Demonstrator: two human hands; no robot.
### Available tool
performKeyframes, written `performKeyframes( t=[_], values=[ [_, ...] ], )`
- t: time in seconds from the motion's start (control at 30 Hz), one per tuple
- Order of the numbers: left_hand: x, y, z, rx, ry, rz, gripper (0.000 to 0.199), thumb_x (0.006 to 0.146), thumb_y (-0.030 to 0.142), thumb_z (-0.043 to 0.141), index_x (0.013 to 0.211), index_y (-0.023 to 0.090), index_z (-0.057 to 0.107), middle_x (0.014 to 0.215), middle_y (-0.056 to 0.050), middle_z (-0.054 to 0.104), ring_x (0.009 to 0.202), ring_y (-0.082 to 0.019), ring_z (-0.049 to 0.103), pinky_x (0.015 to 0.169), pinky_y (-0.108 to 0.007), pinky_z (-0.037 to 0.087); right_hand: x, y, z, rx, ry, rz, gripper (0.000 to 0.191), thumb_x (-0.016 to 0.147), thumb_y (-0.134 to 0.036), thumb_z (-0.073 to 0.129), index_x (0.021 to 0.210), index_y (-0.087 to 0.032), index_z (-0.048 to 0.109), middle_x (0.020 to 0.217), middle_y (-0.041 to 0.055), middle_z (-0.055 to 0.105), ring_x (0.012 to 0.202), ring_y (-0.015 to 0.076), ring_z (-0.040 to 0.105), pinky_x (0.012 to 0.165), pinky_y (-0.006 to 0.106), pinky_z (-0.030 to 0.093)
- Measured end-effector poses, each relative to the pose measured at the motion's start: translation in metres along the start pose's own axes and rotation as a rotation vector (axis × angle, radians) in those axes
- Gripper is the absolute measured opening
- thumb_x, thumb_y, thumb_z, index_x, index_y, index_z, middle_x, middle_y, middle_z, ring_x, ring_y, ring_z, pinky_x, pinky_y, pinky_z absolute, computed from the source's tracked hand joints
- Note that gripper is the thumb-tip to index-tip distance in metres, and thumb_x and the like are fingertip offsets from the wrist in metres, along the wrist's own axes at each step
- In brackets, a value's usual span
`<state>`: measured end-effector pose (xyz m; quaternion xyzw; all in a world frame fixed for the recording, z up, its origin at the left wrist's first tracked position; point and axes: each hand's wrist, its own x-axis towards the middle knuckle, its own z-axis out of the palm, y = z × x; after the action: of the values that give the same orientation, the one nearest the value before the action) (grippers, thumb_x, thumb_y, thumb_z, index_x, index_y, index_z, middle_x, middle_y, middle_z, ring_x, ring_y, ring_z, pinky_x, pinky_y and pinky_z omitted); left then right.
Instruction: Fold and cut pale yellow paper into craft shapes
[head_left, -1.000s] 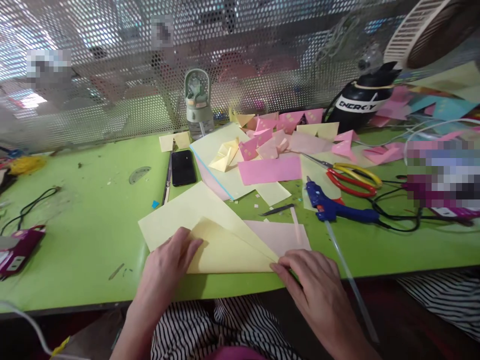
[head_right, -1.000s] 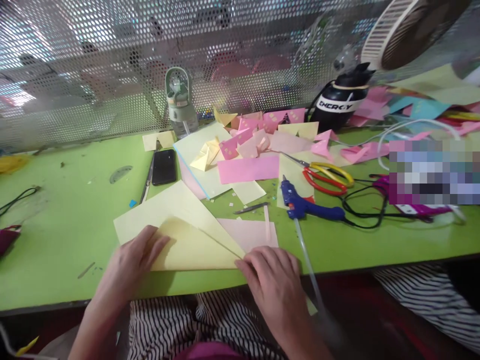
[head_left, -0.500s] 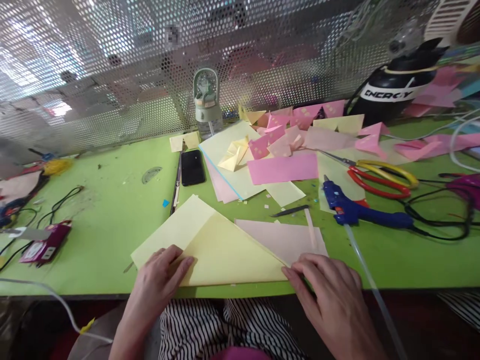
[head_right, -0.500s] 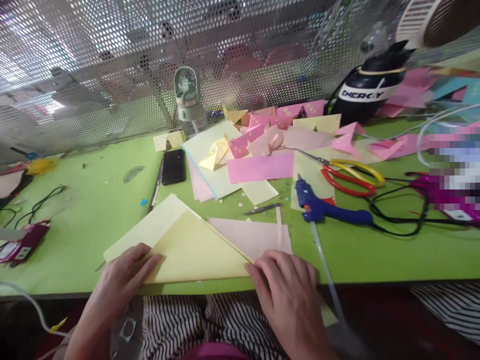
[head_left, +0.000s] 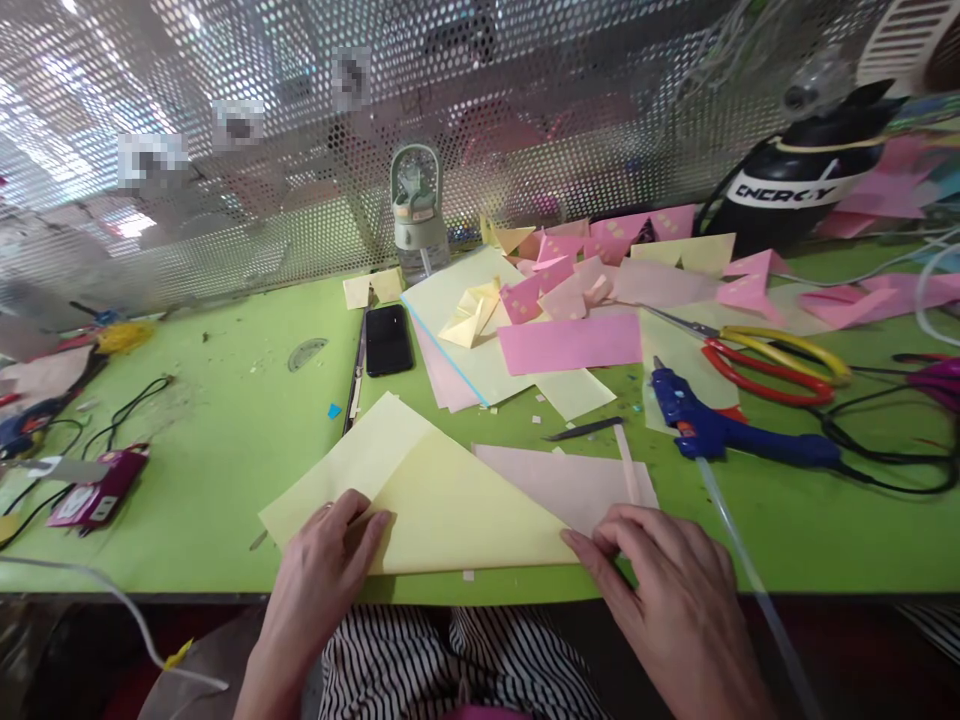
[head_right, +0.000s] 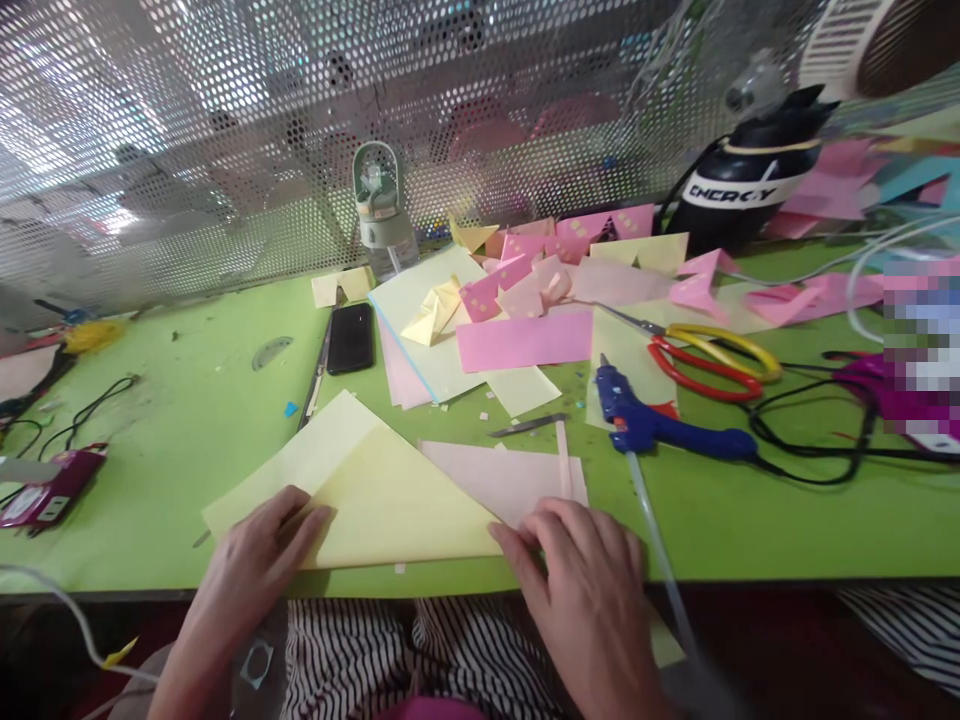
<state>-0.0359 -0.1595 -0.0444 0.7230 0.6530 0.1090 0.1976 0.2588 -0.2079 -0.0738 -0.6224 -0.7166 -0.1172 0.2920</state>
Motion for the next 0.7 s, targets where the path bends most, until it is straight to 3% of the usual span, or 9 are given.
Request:
performKeyframes(
  t=[0.27,0.7],
  values=[
    [0.001,0.011,0.001,0.000,0.046,-0.038,0.033,0.095,0.049,0.039,0.075,0.023,0.047,0.068,0.002,0.058,0.062,-0.018,0.059,0.056,-0.026,0.037,0.002,0.004,0.002,0.006,-0.012,0.008,0.044,0.097,-0.055,0.039,0.068,-0.022,0.050,0.074,0.0058,0.057,0.071,0.0216,0.049,0.067,0.035,0.034],
    [0.001,0.010,0.005,0.057,0.027,-0.033,0.032,0.097,0.047,0.036,0.078,0.023,0.046,0.075,0.000,0.057,0.068,-0.019,0.061,0.056,-0.027,0.036,0.001,0.011,0.002,0.110,0.005,0.014,0.031,0.094,-0.047,0.051,0.076,-0.022,0.053,0.077,0.0047,0.059,0.074,0.0209,0.054,0.070,0.034,0.037]
  ],
)
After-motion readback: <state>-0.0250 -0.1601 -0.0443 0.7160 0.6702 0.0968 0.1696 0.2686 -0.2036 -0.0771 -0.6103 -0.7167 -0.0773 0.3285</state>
